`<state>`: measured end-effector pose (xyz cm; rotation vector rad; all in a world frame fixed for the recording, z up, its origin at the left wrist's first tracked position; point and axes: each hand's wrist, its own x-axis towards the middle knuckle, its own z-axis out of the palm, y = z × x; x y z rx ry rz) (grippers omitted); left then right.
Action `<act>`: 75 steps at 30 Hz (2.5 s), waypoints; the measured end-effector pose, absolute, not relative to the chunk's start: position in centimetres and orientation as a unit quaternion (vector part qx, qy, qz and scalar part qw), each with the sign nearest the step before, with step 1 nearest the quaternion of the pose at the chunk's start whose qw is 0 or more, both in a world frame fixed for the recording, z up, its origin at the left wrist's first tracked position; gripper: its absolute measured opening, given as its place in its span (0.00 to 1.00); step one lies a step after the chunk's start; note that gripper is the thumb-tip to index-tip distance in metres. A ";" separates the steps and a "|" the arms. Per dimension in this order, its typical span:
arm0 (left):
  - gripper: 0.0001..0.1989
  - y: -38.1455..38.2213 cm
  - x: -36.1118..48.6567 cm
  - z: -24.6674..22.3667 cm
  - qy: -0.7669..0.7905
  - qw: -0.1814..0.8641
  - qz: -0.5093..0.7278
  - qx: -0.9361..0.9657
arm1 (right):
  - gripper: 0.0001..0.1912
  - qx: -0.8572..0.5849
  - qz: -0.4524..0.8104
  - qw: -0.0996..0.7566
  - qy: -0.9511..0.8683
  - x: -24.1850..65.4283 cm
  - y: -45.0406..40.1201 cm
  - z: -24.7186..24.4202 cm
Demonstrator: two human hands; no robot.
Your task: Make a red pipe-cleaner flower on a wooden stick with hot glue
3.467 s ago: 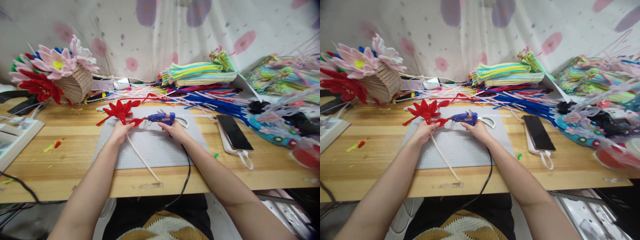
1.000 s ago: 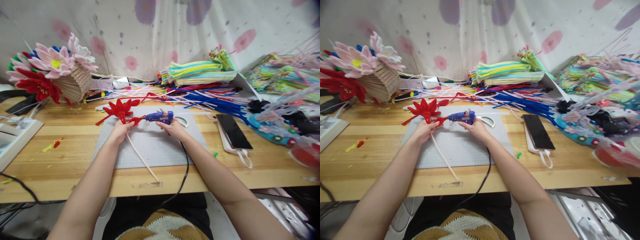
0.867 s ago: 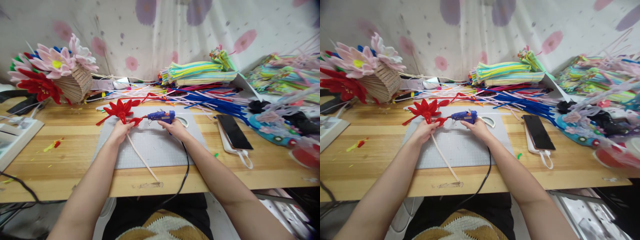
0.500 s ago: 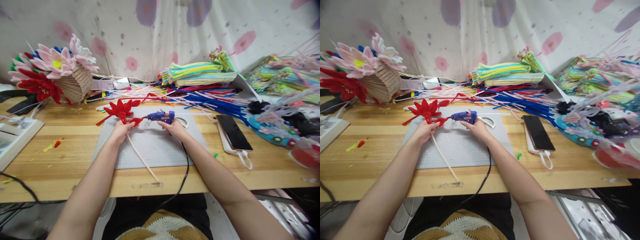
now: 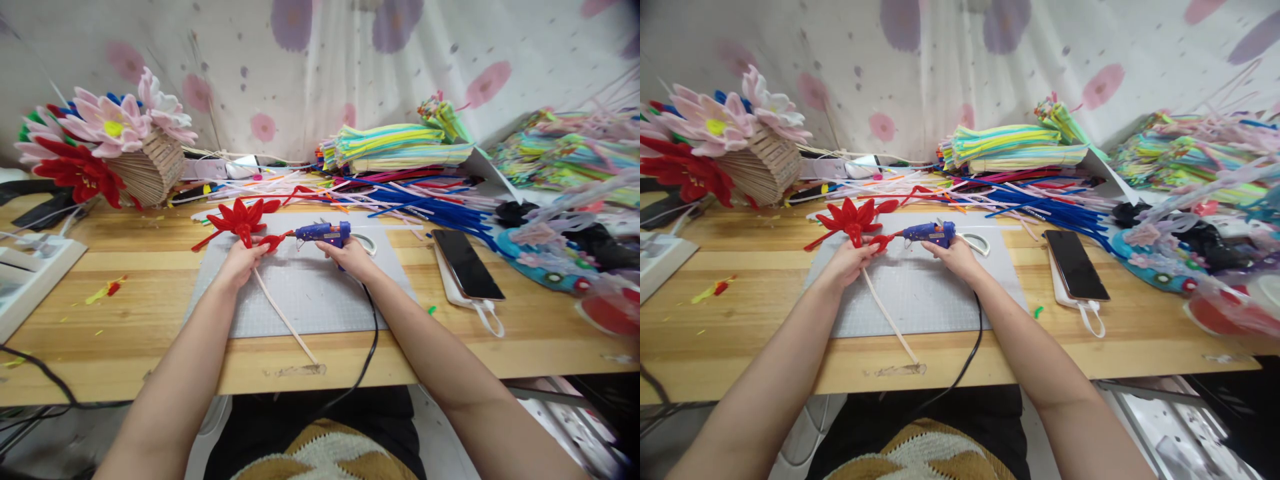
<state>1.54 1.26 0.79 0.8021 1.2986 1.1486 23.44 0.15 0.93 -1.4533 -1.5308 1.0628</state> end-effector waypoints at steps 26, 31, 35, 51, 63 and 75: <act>0.09 1.3 1.3 0.6 0.542 0.590 0.487 0.348 | 0.20 -0.575 0.398 0.378 -0.607 23.8 0.2 0.9; 0.09 1.3 1.4 0.8 0.545 0.589 0.486 0.347 | 0.20 -0.559 0.407 0.374 -0.618 23.6 0.1 0.9; 0.08 1.3 1.4 0.9 0.548 0.589 0.485 0.342 | 0.20 -0.571 0.398 0.376 -0.611 23.6 0.2 0.8; 0.08 1.2 1.4 0.9 0.538 0.595 0.489 0.342 | 0.20 -0.565 0.421 0.380 -0.599 23.7 0.1 1.0; 0.08 1.1 1.4 1.0 0.533 0.601 0.493 0.334 | 0.19 -0.559 0.413 0.381 -0.609 23.7 0.2 0.8; 0.07 1.2 1.4 1.0 0.538 0.597 0.488 0.341 | 0.21 -0.572 0.410 0.383 -0.598 23.7 0.2 1.0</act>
